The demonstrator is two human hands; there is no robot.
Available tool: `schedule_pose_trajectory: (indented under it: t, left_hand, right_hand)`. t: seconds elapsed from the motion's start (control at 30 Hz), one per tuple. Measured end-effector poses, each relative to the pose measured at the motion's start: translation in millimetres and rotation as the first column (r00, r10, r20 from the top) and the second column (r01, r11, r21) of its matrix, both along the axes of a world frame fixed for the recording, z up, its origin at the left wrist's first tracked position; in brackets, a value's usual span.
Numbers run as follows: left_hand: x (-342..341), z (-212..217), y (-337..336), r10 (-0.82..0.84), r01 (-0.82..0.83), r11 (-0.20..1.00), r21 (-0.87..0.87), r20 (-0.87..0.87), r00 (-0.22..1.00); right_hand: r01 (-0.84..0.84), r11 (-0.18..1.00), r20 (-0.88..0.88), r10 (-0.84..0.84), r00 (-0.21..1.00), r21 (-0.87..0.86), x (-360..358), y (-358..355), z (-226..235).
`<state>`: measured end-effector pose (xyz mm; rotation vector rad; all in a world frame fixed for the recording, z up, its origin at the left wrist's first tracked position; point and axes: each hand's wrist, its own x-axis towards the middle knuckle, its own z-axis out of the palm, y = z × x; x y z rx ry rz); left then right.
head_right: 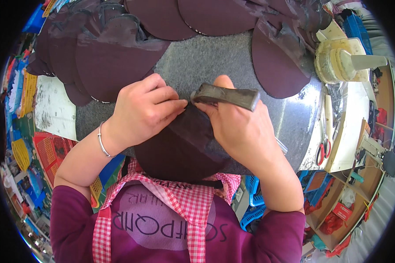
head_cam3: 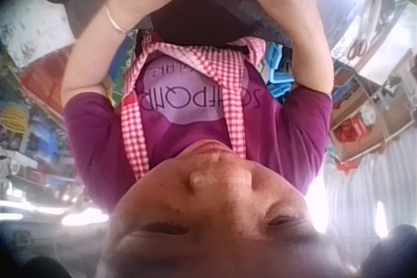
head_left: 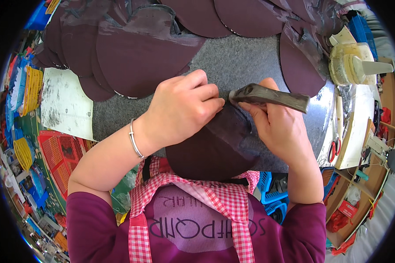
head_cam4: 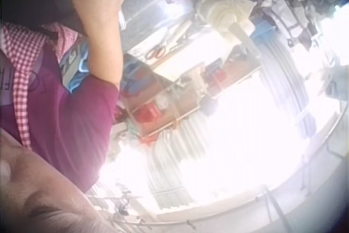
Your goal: Hammering the edges of leather shoe upper components against a metal plate on a workbench to flatten or shape them.
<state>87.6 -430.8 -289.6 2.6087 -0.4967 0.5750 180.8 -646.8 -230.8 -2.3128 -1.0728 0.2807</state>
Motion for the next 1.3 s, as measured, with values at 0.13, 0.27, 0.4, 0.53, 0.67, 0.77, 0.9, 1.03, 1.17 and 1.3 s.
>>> schedule_pose_trajectory:
  t: [0.13,0.27,0.4,0.53,0.67,0.77,0.9,1.03,1.17,1.3]
  left_hand:
    - [-2,6,-1,0.011,-0.011,0.993,0.115,0.0,1.0]
    - [0,7,4,0.023,-0.02,0.997,0.077,-0.038,0.999]
    - [-3,20,28,0.105,-0.131,0.969,-0.209,-0.13,0.986]
    - [-23,23,50,0.1,-0.158,0.951,-0.267,-0.219,0.971]
    - [-34,15,44,0.085,-0.138,0.959,-0.247,-0.213,0.973]
    - [-33,15,46,0.097,-0.153,0.949,-0.275,-0.205,0.974]
    - [-31,14,46,0.158,-0.233,0.936,-0.265,-0.276,0.948]
    - [-33,15,44,0.166,-0.277,0.92,-0.278,-0.364,0.916]
    - [-37,15,45,0.098,-0.212,0.931,-0.298,-0.356,0.929]
    - [-46,18,36,0.203,-0.31,0.911,-0.273,-0.357,0.912]
  right_hand:
    - [-0.023,0.987,0.063,0.033,0.997,-0.156,-7,3,3]
    - [-0.055,0.985,0.124,0.075,0.989,-0.163,3,11,2]
    - [-0.032,0.994,0.081,0.04,0.996,-0.105,-13,11,1]
    - [0.032,0.997,0.029,-0.03,0.999,-0.072,-17,10,-1]
    - [0.058,0.998,0.021,-0.057,0.998,-0.018,-19,7,-3]
    - [0.066,0.998,-0.01,-0.066,0.998,0.004,-23,8,-3]
    - [0.037,0.998,-0.066,-0.033,0.997,0.056,-41,3,-2]
    - [-0.203,0.978,-0.047,0.205,0.978,0.052,-59,0,-12]
    - [-0.228,0.973,-0.013,0.229,0.973,0.044,-63,1,-15]
    - [-0.211,0.977,0.006,0.211,0.977,0.039,-64,2,-17]
